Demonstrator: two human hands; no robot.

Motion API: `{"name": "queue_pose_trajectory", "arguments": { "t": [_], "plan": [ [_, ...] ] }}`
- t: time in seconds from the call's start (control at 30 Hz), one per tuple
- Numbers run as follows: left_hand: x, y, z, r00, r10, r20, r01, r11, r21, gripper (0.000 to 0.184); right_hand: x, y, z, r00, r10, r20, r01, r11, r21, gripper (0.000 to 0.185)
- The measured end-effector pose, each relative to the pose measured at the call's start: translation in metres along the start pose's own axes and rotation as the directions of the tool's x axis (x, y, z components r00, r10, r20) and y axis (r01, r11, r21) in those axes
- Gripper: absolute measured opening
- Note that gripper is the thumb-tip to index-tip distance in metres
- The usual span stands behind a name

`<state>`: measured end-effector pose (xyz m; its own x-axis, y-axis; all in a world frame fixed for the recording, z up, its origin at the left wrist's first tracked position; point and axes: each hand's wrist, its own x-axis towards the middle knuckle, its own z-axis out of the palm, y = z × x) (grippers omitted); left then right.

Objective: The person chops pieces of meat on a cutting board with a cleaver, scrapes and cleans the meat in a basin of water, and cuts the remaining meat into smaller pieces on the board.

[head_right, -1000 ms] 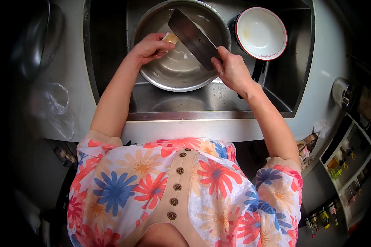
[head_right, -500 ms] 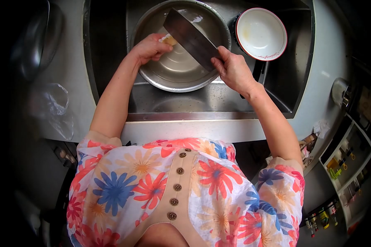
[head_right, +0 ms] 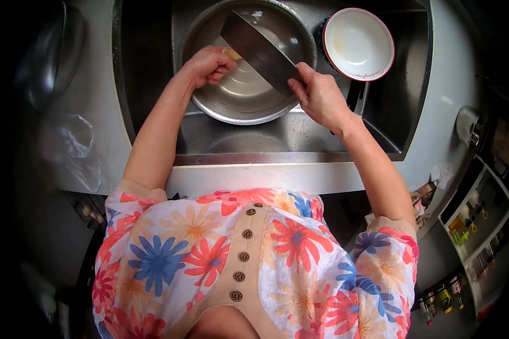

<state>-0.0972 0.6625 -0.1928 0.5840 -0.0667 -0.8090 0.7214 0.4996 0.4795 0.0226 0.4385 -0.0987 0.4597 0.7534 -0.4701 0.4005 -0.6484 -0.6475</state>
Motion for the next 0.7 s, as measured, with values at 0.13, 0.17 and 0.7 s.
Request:
{"name": "queue_pose_trajectory", "arguments": {
  "t": [0.13, 0.17, 0.7],
  "plan": [
    [0.002, -0.003, 0.004, 0.998, 0.039, -0.052, -0.033, 0.994, 0.102, 0.010, 0.005, 0.015, 0.001, 1.000, 0.011, -0.005, -0.011, 1.000, -0.014, 0.019],
    [0.002, -0.004, 0.002, 0.997, 0.041, -0.068, -0.032, 0.992, 0.120, 0.010, 0.008, 0.020, 0.001, 0.999, -0.013, -0.029, 0.012, 1.000, -0.021, 0.018],
    [0.000, 0.002, 0.009, 0.985, 0.066, -0.162, -0.038, 0.985, 0.170, 0.009, 0.005, -0.001, -0.004, 0.998, 0.067, -0.013, -0.068, 0.998, -0.020, 0.018]
  ]
}}
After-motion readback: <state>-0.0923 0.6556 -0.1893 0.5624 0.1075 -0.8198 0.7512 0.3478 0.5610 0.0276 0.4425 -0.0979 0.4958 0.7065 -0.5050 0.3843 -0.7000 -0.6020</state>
